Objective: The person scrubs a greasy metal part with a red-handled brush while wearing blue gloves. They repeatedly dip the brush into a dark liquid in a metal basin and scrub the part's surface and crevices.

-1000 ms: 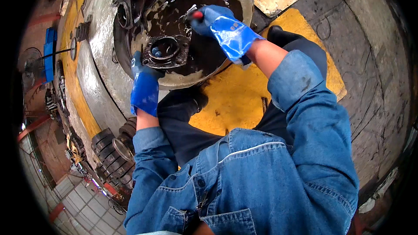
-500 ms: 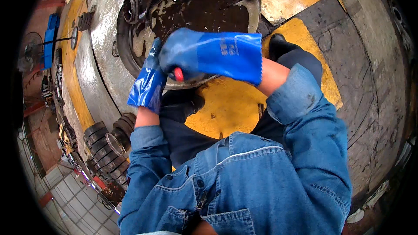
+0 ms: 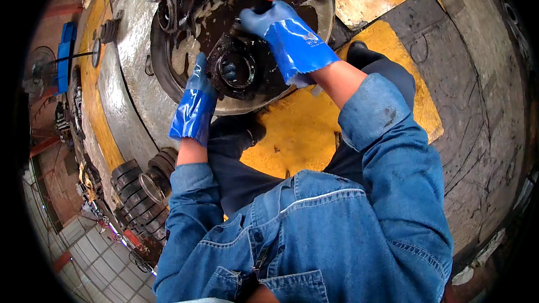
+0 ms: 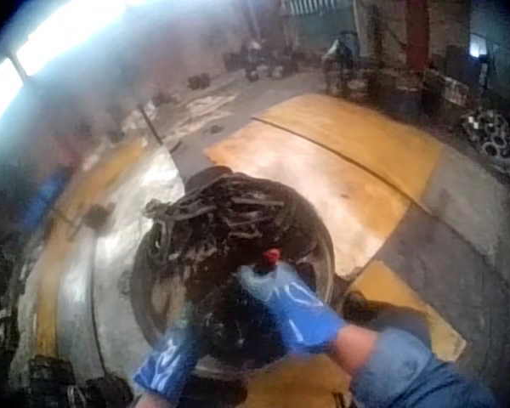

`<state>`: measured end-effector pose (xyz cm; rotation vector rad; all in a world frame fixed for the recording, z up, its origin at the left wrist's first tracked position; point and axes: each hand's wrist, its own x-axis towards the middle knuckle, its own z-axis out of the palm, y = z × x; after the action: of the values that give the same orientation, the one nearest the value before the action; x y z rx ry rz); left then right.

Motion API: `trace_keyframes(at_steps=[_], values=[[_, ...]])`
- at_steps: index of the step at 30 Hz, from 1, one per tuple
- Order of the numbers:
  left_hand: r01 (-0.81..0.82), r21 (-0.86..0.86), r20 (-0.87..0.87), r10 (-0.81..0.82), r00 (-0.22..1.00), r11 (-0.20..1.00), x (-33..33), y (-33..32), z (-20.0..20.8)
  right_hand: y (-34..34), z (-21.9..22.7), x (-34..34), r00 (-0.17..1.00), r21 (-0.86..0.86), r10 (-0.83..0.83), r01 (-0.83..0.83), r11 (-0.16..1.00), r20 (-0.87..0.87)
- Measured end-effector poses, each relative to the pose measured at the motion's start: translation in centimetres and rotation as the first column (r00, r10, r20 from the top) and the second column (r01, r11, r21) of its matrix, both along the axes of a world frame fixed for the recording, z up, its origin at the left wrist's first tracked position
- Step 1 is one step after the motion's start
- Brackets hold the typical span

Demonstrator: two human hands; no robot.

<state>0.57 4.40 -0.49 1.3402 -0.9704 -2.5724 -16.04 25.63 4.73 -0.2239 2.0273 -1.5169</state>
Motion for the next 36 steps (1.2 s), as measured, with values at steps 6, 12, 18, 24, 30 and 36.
trace_keyframes(at_steps=[6, 12, 18, 24, 30, 36], values=[[0.012, -0.012, 0.012, -0.012, 1.000, 1.000, -0.3, 0.1, 0.4, -1.5, -3.2, 0.1, 0.997, -0.141, 0.072, -0.074, 0.987, -0.019], [0.003, -0.032, 0.021, -0.002, 1.000, 0.999, 0.0, 0.0, 0.2, -0.4, -4.9, -0.9, 0.984, 0.237, -0.019, 0.061, 0.970, -0.177], [0.013, -0.033, 0.018, -0.013, 1.000, 0.999, 0.3, -0.1, 0.2, -0.7, -2.7, 0.7, 0.994, -0.341, 0.067, -0.035, 0.940, 0.082], [0.039, -0.035, 0.010, -0.038, 0.999, 0.999, 0.3, 0.0, 0.4, 1.9, -3.5, 1.1, 0.970, -0.166, 0.087, -0.049, 0.985, 0.226], [0.081, -0.030, -0.016, -0.082, 0.997, 0.996, 0.0, -0.3, 0.6, 1.5, -0.8, 0.3, 0.980, 0.314, 0.198, -0.178, 0.932, -0.031], [0.123, -0.027, -0.029, -0.124, 0.992, 0.992, -0.8, 0.4, 1.2, -1.9, -1.1, 2.8, 0.908, -0.060, 0.214, -0.251, 0.966, -0.360]])
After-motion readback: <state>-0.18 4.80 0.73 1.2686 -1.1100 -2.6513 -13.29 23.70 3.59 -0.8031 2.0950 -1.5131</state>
